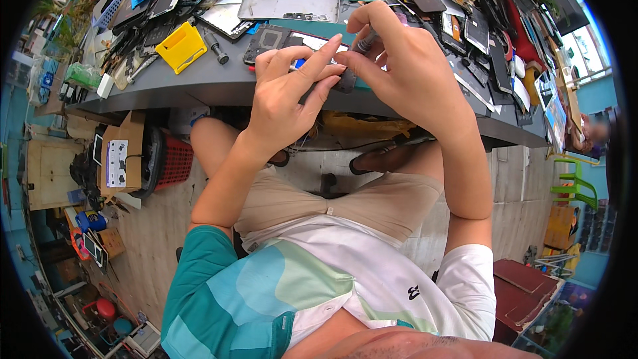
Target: The person sits on the floor and uses a screwdriver to remove and reinsert screws on a disassembled mobile phone. They repeatedly handle small screws and components on a cluttered workbench.
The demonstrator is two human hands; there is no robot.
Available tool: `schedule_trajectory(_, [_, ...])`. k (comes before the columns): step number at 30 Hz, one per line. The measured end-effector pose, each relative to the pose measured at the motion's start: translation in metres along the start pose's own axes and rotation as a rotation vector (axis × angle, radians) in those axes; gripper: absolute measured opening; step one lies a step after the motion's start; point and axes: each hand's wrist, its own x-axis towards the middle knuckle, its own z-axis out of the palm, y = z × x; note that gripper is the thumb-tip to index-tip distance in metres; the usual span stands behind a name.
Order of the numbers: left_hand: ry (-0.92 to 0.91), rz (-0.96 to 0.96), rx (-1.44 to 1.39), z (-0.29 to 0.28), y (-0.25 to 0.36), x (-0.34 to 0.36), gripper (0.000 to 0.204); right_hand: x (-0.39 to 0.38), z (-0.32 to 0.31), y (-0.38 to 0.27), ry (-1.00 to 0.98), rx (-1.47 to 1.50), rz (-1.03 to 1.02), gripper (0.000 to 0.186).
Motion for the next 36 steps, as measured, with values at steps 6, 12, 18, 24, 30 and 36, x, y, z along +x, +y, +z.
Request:
schedule_trajectory(6, [0.009, 0.008, -0.007, -0.002, -0.001, -0.001, 0.058, 0.007, -0.004, 0.000, -0.085, -0.008, -0.089, 0.030])
schedule_trajectory(12, [0.038, -0.021, -0.077, -0.007, 0.000, -0.001, 0.058, 0.020, -0.006, -0.006, -0.202, -0.355, -0.024, 0.034])
schedule_trajectory(18, [0.230, -0.063, -0.077, -0.010, -0.011, -0.011, 0.052, 0.021, -0.007, 0.001, -0.132, -0.102, -0.155, 0.043])
schedule_trajectory(24, [0.334, -0.075, 0.093, -0.010, -0.012, -0.027, 0.041, 0.027, -0.009, -0.007, -0.215, -0.371, 0.031, 0.043])
schedule_trajectory(30, [0.374, -0.114, 0.258, -0.010, -0.017, -0.045, 0.035, 0.028, -0.009, -0.016, -0.300, -0.333, 0.181, 0.045])
schedule_trajectory(36, [0.312, -0.102, 0.316, -0.010, -0.030, -0.053, 0.036, 0.022, -0.010, -0.003, -0.179, -0.197, -0.022, 0.045])
